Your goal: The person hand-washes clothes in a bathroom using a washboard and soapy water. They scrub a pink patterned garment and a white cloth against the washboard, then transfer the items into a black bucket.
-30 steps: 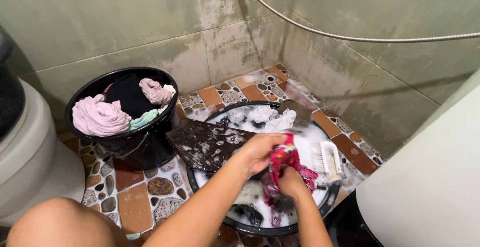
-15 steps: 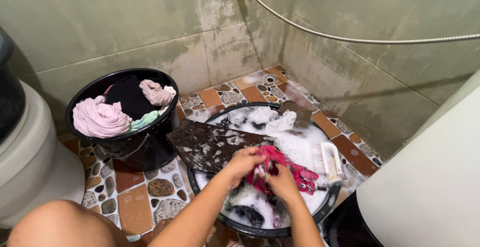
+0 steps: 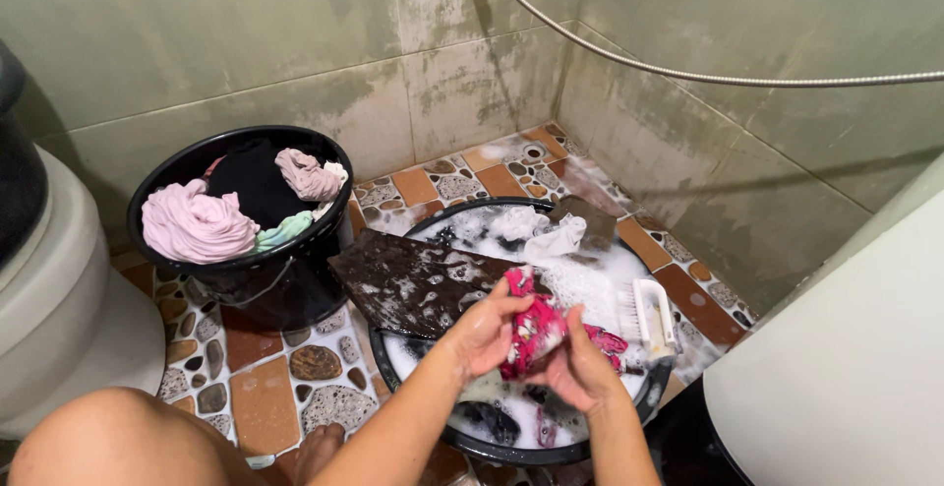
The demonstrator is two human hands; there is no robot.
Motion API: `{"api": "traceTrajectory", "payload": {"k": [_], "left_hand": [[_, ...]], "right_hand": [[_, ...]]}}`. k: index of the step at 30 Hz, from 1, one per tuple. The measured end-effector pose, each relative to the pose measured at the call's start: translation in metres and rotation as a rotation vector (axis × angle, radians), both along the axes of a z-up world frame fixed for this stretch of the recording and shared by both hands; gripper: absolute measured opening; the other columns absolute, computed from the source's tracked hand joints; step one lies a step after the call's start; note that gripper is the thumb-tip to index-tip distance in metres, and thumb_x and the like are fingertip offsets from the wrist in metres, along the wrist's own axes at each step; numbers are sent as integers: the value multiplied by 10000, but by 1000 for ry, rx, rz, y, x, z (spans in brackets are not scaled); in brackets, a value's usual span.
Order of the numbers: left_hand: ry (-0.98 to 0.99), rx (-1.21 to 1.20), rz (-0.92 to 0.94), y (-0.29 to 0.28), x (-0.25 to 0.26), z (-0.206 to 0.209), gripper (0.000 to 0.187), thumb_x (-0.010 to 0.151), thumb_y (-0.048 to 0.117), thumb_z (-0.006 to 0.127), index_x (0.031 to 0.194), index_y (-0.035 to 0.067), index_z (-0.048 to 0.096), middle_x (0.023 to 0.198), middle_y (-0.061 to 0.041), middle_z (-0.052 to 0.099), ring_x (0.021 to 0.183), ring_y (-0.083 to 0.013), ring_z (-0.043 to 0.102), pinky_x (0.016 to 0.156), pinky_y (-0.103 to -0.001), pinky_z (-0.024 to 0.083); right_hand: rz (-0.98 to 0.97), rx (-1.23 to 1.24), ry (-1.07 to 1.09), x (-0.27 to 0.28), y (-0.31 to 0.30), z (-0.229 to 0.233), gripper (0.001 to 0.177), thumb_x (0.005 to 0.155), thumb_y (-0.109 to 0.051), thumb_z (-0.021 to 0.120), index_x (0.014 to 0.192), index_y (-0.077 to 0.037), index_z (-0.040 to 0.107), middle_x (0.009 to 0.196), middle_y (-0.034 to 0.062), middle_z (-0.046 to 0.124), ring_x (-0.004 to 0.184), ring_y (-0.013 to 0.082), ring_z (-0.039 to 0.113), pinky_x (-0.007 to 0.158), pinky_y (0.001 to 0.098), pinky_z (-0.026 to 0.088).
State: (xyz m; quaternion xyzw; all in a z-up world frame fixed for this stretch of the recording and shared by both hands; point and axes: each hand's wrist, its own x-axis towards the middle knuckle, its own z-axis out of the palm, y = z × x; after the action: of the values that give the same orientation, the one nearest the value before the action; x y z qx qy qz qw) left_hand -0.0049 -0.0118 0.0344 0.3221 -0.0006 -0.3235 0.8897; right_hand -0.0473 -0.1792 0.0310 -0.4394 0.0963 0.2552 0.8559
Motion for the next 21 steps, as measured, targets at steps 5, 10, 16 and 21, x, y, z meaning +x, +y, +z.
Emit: {"api": "traceTrajectory", "payload": {"k": [5,10,16,21], "left_hand": [[-94,638,49,8,14,-12,406,963,124,621,1367,147,588,1137,-114,727,982,-219,729,848,-388,611],[-160,969,251,51,31,-40,335,996,246,662,1230,18,737,977,-110,783,828,-192,712,762,-325,570],[-152,710,120,76,33,-42,526,875,49,771,1383,55,630,1054,-174,781,884,-217,744,832,-321,592],[-357,1324,-284,88,7,-52,926,727,-29,823,1516,309,476,1279,-140,687,1067,-205,684,908,-293,555]], "right_hand": [[-272,-332,32,25,-29,-25,349,955,-365,641,1038,-27,662,907,109,707,845,249,691,788,453,635],[-975,-445,-283,41,-93,-73,216,975,-202,745,1026,-15,652,973,71,634,811,179,619,719,351,550],[-574,-1480,-685,38,-85,-119,354,863,-323,790,1103,-70,728,1218,175,663,1019,362,634,899,483,522],[-251,-1702,-562,16,-56,-139,352,801,-301,800,1034,-40,761,1139,150,710,1118,389,622,968,503,468]]}}
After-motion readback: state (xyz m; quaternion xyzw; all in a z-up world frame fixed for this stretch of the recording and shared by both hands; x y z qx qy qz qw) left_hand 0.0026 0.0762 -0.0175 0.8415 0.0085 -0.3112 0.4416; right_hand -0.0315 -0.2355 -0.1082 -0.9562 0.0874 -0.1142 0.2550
